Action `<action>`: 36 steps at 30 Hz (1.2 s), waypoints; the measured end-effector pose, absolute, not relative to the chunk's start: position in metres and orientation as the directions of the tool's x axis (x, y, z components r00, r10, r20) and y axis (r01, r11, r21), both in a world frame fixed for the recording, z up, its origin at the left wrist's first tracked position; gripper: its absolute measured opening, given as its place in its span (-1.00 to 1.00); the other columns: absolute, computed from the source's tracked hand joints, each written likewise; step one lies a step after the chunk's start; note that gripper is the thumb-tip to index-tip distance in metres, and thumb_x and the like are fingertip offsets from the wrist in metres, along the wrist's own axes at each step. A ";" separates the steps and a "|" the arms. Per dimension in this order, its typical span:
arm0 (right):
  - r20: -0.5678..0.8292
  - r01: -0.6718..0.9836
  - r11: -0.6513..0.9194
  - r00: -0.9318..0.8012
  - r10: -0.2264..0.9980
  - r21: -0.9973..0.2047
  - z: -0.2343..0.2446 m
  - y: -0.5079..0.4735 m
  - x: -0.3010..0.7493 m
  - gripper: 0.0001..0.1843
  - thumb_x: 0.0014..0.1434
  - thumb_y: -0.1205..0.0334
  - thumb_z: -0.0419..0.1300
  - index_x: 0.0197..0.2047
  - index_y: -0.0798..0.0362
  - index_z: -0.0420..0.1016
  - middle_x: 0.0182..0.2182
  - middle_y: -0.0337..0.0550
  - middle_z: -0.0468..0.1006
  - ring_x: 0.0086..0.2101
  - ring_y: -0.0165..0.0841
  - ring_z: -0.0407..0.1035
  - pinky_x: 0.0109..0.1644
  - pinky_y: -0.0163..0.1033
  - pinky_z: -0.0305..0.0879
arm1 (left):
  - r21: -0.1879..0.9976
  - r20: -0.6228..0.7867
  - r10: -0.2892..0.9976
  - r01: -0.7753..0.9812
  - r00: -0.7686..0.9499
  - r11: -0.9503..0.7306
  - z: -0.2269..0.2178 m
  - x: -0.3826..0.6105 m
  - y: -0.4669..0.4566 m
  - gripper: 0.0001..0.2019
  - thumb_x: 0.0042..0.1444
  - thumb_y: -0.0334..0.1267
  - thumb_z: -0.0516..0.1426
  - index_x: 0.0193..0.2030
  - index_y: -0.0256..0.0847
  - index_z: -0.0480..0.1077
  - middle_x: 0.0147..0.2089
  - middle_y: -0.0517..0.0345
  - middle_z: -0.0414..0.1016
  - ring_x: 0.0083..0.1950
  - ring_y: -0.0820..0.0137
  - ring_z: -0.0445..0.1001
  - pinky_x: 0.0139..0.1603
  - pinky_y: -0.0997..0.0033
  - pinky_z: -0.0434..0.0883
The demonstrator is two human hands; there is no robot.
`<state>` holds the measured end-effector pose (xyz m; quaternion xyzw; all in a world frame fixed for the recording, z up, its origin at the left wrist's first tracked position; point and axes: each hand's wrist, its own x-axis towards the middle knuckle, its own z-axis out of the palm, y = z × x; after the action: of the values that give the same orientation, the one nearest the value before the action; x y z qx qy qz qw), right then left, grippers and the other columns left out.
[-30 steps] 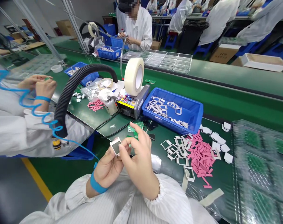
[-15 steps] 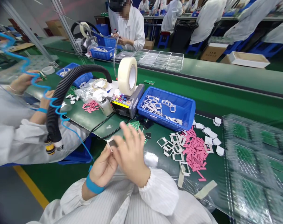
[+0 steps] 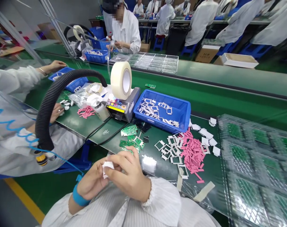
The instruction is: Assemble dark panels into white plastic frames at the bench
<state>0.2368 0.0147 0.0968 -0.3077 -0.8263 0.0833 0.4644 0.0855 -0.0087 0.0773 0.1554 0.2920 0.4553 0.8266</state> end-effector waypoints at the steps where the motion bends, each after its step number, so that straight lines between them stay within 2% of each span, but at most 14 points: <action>1: 0.714 0.416 0.806 -0.396 0.578 -0.422 0.097 0.016 0.239 -0.89 0.18 0.35 0.14 -0.26 -0.03 0.46 -0.19 -0.18 0.52 -0.22 -0.35 0.32 0.03 0.02 0.11 | 0.487 -0.343 0.840 -0.685 0.420 0.542 0.075 0.088 -0.009 -0.65 -0.15 -0.20 0.33 -0.18 -0.24 0.52 -0.31 0.11 0.59 -0.31 0.46 0.51 -0.27 0.53 0.41; 2: 0.696 0.401 0.809 -0.423 0.580 -0.431 0.097 0.018 0.244 -0.91 0.20 0.25 0.14 -0.21 -0.04 0.46 -0.15 -0.14 0.51 -0.20 -0.32 0.33 0.01 0.01 0.14 | 0.458 -0.346 0.842 -0.709 0.413 0.536 0.073 0.089 -0.009 -0.67 -0.15 -0.18 0.33 -0.20 -0.24 0.52 -0.32 0.12 0.60 -0.32 0.46 0.52 -0.28 0.53 0.42; 4: 0.609 0.417 0.759 -0.453 0.651 -0.500 0.093 0.028 0.257 -0.72 0.22 0.05 0.10 -0.08 -0.01 0.40 -0.14 -0.06 0.51 -0.17 -0.28 0.34 -0.04 -0.03 0.20 | 0.440 -0.357 0.863 -0.751 0.358 0.493 0.067 0.088 -0.007 -0.67 -0.16 -0.19 0.33 -0.20 -0.21 0.52 -0.29 0.14 0.61 -0.28 0.43 0.54 -0.19 0.48 0.45; 6: 0.460 0.548 0.617 -0.412 0.786 -0.565 0.084 0.041 0.274 -0.59 0.20 -0.02 0.10 0.00 0.06 0.35 -0.17 -0.02 0.51 -0.16 -0.25 0.35 -0.08 -0.06 0.24 | 0.464 -0.368 0.884 -0.766 0.290 0.445 0.059 0.082 -0.004 -0.65 -0.16 -0.19 0.33 -0.18 -0.20 0.50 -0.24 0.12 0.62 -0.18 0.35 0.56 -0.03 0.35 0.44; 7: 0.376 0.636 0.528 -0.372 0.849 -0.563 0.079 0.048 0.282 -0.61 0.18 0.01 0.13 -0.01 0.06 0.37 -0.18 -0.02 0.50 -0.15 -0.23 0.34 -0.08 -0.05 0.25 | 0.482 -0.373 0.891 -0.766 0.260 0.426 0.055 0.078 -0.002 -0.65 -0.14 -0.20 0.32 -0.16 -0.20 0.50 -0.21 0.11 0.62 -0.14 0.31 0.55 0.03 0.29 0.41; 10: 0.200 0.817 0.384 -0.329 0.923 -0.429 0.062 0.065 0.295 -0.74 0.10 0.12 0.23 -0.14 0.01 0.49 -0.05 0.01 0.43 -0.04 -0.12 0.28 0.00 0.04 0.20 | 0.536 -0.383 0.903 -0.749 0.196 0.390 0.043 0.067 0.003 -0.68 -0.06 -0.22 0.28 -0.10 -0.15 0.46 -0.15 0.08 0.61 -0.07 0.29 0.54 0.09 0.23 0.37; 14: 0.082 0.845 0.416 -0.414 0.907 -0.337 0.050 0.072 0.286 -0.73 0.04 0.09 0.27 -0.15 -0.07 0.51 0.14 -0.02 0.29 0.15 -0.01 0.09 0.16 0.21 -0.02 | 0.595 -0.374 0.917 -0.722 0.140 0.352 0.035 0.060 0.005 -0.64 -0.05 -0.20 0.27 -0.07 -0.19 0.45 -0.21 0.04 0.62 -0.12 0.33 0.54 0.08 0.26 0.37; 17: 0.023 0.853 0.419 -0.434 0.901 -0.312 0.049 0.074 0.275 -0.75 0.04 0.07 0.27 -0.20 -0.03 0.50 0.16 -0.01 0.27 0.18 -0.01 0.06 0.18 0.26 -0.08 | 0.614 -0.371 0.919 -0.707 0.132 0.349 0.033 0.059 0.006 -0.59 -0.08 -0.19 0.29 -0.05 -0.23 0.44 -0.26 0.06 0.61 -0.16 0.36 0.54 0.06 0.28 0.38; 24: 0.028 0.834 0.469 -0.483 0.875 -0.291 0.046 0.083 0.268 -0.81 0.02 0.14 0.29 -0.29 0.03 0.49 0.13 0.04 0.33 0.17 0.04 0.08 0.11 0.40 -0.09 | 0.593 -0.360 0.917 -0.718 0.168 0.365 0.032 0.060 0.006 -0.65 -0.20 -0.16 0.35 -0.25 -0.23 0.49 -0.35 0.16 0.56 -0.25 0.39 0.52 -0.02 0.28 0.41; 28: 0.118 0.798 0.535 -0.524 0.843 -0.279 0.045 0.088 0.261 -0.93 0.04 0.27 0.28 -0.35 0.05 0.52 0.05 0.02 0.40 0.13 0.01 0.14 0.13 0.43 -0.21 | 0.601 -0.359 0.917 -0.708 0.175 0.371 0.033 0.062 0.006 -0.66 -0.17 -0.16 0.33 -0.22 -0.21 0.47 -0.35 0.16 0.55 -0.25 0.37 0.51 -0.04 0.25 0.39; 30: 0.189 0.771 0.570 -0.537 0.822 -0.285 0.047 0.090 0.260 -0.97 0.07 0.32 0.24 -0.38 0.05 0.53 0.01 -0.01 0.44 0.08 -0.03 0.21 0.14 0.41 -0.20 | 0.601 -0.370 0.912 -0.703 0.177 0.380 0.034 0.062 0.008 -0.68 -0.14 -0.18 0.32 -0.21 -0.22 0.47 -0.31 0.13 0.57 -0.21 0.37 0.51 -0.03 0.26 0.38; 33: 0.308 0.757 0.576 -0.493 0.814 -0.308 0.058 0.087 0.263 -0.83 0.17 0.33 0.13 -0.35 0.05 0.55 -0.13 0.00 0.50 -0.13 -0.16 0.35 0.03 0.24 0.12 | 0.580 -0.399 0.894 -0.699 0.204 0.418 0.039 0.064 0.010 -0.67 -0.16 -0.20 0.33 -0.22 -0.25 0.49 -0.20 0.05 0.59 -0.12 0.32 0.51 0.02 0.27 0.35; 35: 0.390 0.698 0.602 -0.468 0.793 -0.388 0.071 0.082 0.267 -0.78 0.23 0.29 0.07 -0.29 0.05 0.55 -0.31 -0.05 0.50 -0.31 -0.30 0.37 -0.18 -0.05 0.32 | 0.562 -0.394 0.884 -0.696 0.251 0.447 0.046 0.066 0.011 -0.64 -0.21 -0.18 0.35 -0.23 -0.26 0.50 -0.18 0.02 0.59 -0.10 0.28 0.51 0.04 0.24 0.34; 36: 0.436 0.612 0.643 -0.475 0.764 -0.461 0.079 0.079 0.269 -0.79 0.24 0.29 0.06 -0.25 0.05 0.55 -0.39 -0.11 0.48 -0.39 -0.37 0.37 -0.29 -0.19 0.33 | 0.561 -0.380 0.881 -0.688 0.281 0.461 0.050 0.068 0.011 -0.62 -0.23 -0.17 0.36 -0.23 -0.26 0.50 -0.21 0.02 0.60 -0.13 0.28 0.52 0.01 0.25 0.35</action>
<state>0.2686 0.0789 0.0786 -0.4048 -0.8500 0.1214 0.3145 0.0676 0.0108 0.0501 0.1454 0.3332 0.4984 0.7871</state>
